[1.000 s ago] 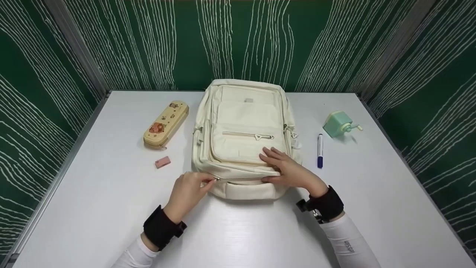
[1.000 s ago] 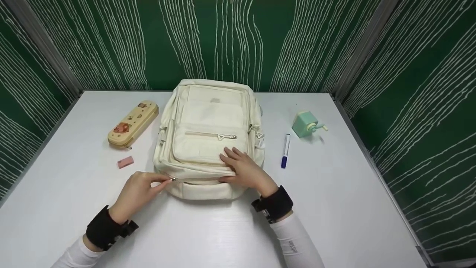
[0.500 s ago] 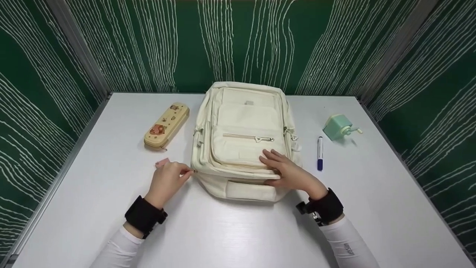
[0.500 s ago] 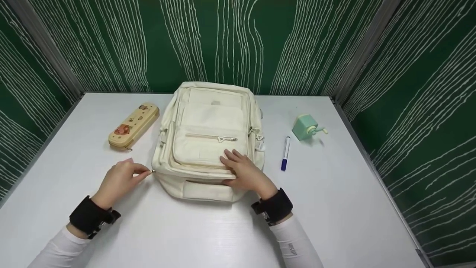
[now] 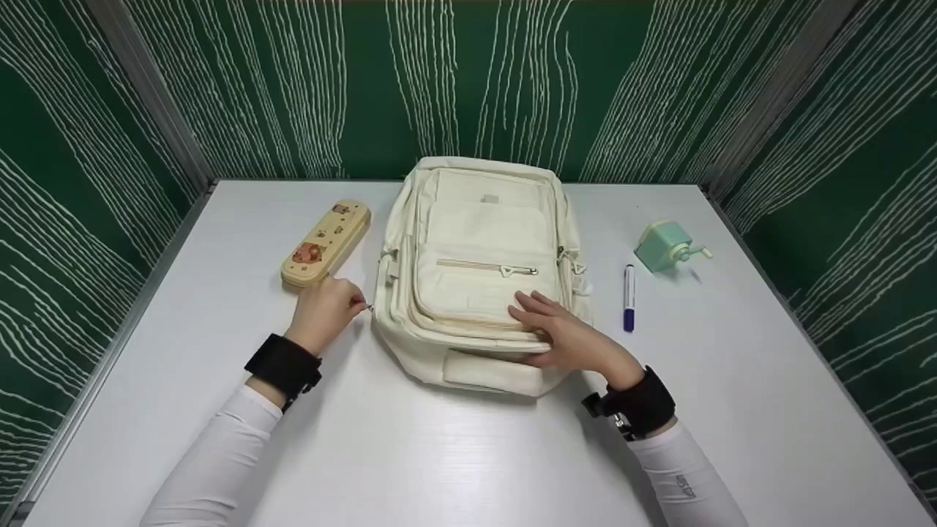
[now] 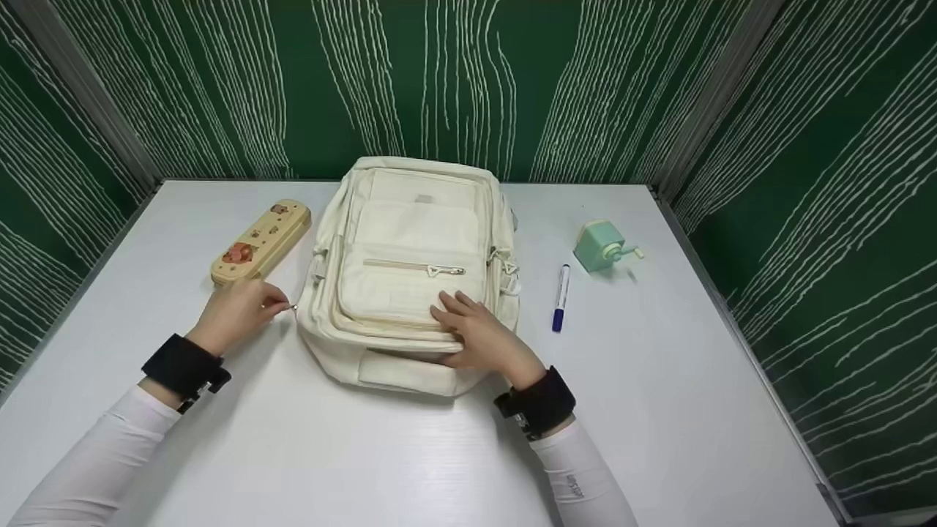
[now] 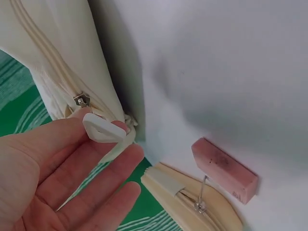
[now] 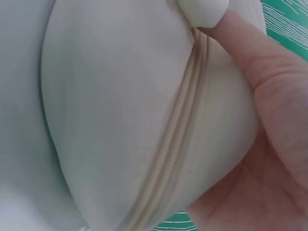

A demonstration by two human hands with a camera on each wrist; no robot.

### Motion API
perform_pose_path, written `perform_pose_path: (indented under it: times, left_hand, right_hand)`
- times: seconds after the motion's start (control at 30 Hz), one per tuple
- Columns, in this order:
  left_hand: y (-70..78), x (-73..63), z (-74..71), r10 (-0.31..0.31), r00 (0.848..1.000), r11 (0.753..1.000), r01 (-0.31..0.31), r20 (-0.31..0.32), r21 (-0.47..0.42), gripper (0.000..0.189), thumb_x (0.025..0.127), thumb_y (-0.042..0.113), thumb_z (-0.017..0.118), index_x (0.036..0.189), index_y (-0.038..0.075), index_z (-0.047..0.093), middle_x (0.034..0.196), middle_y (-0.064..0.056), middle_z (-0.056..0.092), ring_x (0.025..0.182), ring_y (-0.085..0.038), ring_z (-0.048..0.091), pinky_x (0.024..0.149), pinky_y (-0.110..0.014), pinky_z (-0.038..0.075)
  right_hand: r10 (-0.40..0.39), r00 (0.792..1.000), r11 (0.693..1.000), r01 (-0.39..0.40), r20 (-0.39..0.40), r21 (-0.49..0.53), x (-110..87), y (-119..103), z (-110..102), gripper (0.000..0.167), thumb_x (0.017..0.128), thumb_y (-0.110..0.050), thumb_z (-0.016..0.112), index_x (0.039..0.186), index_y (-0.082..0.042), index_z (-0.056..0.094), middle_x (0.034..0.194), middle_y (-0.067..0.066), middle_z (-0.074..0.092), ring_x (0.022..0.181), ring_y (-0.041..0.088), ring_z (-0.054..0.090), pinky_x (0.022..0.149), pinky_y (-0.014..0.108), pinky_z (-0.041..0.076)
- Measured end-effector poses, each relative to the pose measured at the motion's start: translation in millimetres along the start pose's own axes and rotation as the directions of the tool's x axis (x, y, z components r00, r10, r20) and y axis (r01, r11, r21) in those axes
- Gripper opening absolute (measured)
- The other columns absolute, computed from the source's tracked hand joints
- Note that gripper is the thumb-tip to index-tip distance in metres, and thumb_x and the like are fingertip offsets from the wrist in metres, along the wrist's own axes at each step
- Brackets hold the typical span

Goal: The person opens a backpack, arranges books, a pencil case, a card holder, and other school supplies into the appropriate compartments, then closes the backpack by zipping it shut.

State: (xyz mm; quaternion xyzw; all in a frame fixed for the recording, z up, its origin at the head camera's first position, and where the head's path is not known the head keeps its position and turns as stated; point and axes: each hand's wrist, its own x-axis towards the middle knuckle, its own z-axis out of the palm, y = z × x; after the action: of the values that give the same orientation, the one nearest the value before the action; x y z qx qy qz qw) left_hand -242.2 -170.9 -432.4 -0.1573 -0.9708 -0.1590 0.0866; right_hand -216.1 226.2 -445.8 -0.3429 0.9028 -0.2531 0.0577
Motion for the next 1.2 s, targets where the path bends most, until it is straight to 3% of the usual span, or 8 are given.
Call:
perform_pose_path:
  times: [0.27, 0.67, 0.93, 1.2]
  left_hand:
    - [-7.8, 22.0, -1.8, 0.038, 0.998, 0.999, -0.039, 0.054, 0.018, 0.012, 0.087, 0.016, 0.08, 0.09, 0.005, 0.081, 0.093, -0.011, 0.081, 0.087, -0.032, 0.076, 0.075, -0.05, 0.059]
    - [-18.0, 56.3, 14.2, 0.041, 0.999, 0.997, -0.041, 0.003, 0.065, 0.011, 0.087, 0.013, 0.08, 0.088, 0.003, 0.08, 0.092, -0.014, 0.08, 0.083, -0.037, 0.074, 0.076, -0.05, 0.059]
    - [-21.1, 76.7, 19.6, -0.028, 1.0, 0.998, 0.027, 0.009, 0.049, 0.01, 0.089, 0.012, 0.078, 0.09, 0.002, 0.081, 0.093, -0.015, 0.08, 0.084, -0.036, 0.075, 0.077, -0.051, 0.06]
    - [-21.6, 84.3, 21.6, -0.126, 0.991, 0.992, 0.125, 0.05, 0.034, 0.014, 0.092, 0.014, 0.076, 0.096, 0.001, 0.081, 0.1, -0.017, 0.08, 0.09, -0.038, 0.076, 0.08, -0.055, 0.059]
  right_hand:
    - [-0.001, 1.0, 1.0, 0.001, 0.005, -0.003, 0.9, 1.3, -3.3, 0.08, 0.081, -0.014, 0.085, 0.149, 0.005, 0.047, 0.161, 0.031, 0.034, 0.151, 0.057, 0.026, 0.122, 0.068, 0.026]
    - [-0.007, 1.0, 1.0, 0.007, -0.003, -0.002, -2.1, -0.4, -0.9, 0.079, 0.081, -0.014, 0.086, 0.148, 0.005, 0.049, 0.161, 0.032, 0.035, 0.15, 0.057, 0.027, 0.121, 0.068, 0.028]
    - [-0.004, 1.0, 1.0, 0.004, -0.005, 0.002, -2.9, -0.9, -1.4, 0.078, 0.081, -0.015, 0.086, 0.147, 0.005, 0.049, 0.16, 0.032, 0.036, 0.15, 0.057, 0.027, 0.12, 0.068, 0.029]
    - [0.012, 1.0, 1.0, -0.012, 0.012, 0.008, -1.8, -1.3, -2.8, 0.077, 0.082, -0.017, 0.085, 0.148, 0.002, 0.049, 0.162, 0.029, 0.035, 0.152, 0.054, 0.026, 0.122, 0.066, 0.028]
